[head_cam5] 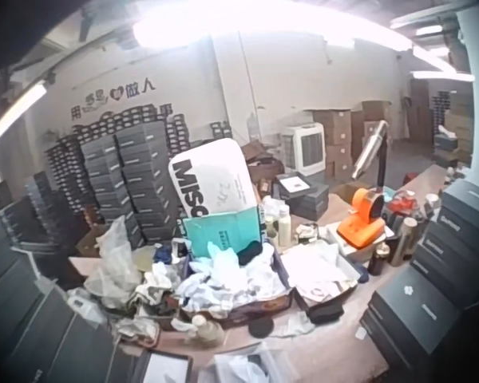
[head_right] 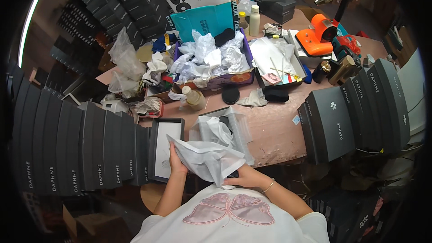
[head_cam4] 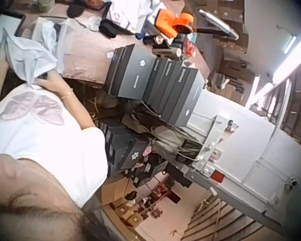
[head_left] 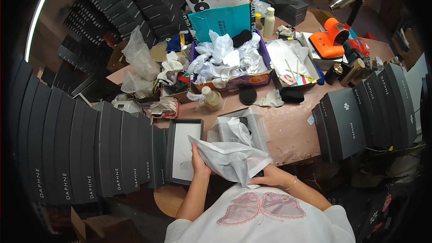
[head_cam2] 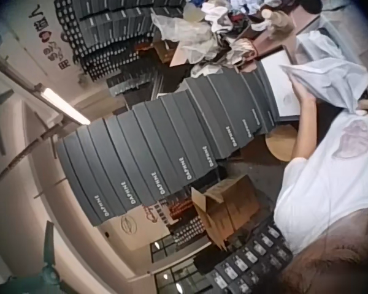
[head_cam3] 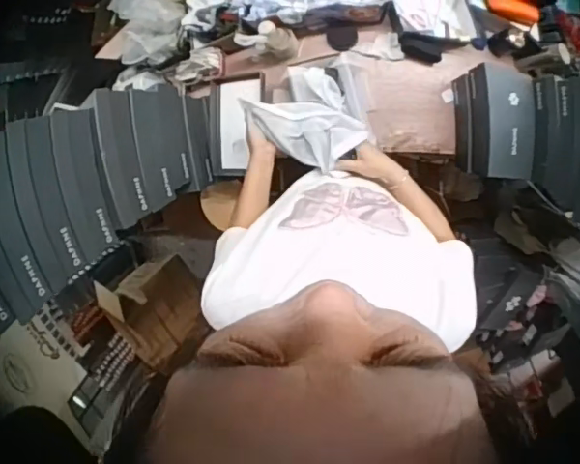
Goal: Inspect shoes, wrap them in packing paper, and place them into shoe boxes at a manufacturing facility.
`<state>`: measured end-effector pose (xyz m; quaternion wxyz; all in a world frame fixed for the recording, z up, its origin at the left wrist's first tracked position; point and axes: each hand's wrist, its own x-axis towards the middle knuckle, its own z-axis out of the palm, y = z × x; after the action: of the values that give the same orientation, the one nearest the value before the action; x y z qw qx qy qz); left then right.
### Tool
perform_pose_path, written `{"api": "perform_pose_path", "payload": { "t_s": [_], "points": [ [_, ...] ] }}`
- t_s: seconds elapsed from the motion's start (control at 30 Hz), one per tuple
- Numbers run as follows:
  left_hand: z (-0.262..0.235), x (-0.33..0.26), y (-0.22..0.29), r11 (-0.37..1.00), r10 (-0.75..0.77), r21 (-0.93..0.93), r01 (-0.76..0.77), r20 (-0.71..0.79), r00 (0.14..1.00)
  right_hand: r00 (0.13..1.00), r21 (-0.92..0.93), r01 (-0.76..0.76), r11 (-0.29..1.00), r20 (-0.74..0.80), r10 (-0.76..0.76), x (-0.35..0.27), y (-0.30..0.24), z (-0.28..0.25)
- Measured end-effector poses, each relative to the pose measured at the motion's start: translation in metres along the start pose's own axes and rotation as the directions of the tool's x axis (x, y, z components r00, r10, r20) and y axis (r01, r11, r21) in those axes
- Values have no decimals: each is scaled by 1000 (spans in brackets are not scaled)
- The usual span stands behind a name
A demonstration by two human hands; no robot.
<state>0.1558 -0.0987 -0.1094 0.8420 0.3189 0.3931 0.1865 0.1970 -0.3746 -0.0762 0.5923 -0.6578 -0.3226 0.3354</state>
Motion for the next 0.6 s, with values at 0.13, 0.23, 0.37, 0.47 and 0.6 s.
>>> {"api": "perform_pose_path", "payload": {
  "t_s": [0.13, 0.23, 0.37, 0.47, 0.6],
  "points": [
    [-5, -5, 67, 788, 526, 206, -580, 263, 809, 910, 488, -345, 801, -36, 414, -30, -13, -39],
    [48, -43, 78, -163, 704, 189, -968, 710, 20, 884, 330, -222, 918, -328, 332, -34, -1, -56],
    [-18, 27, -33, -490, 60, 403, -773, 900, 431, 815, 288, -171, 942, -495, 300, -13, -5, -42],
    [-64, 68, -73, -396, -186, 783, -480, 443, 877, 805, 251, -26, 968, -568, 169, -1, 5, -23],
    [-34, 37, -20, -117, -133, 735, -668, 655, 743, 811, 376, -23, 926, -535, 237, -4, 6, -17]
  ]
}}
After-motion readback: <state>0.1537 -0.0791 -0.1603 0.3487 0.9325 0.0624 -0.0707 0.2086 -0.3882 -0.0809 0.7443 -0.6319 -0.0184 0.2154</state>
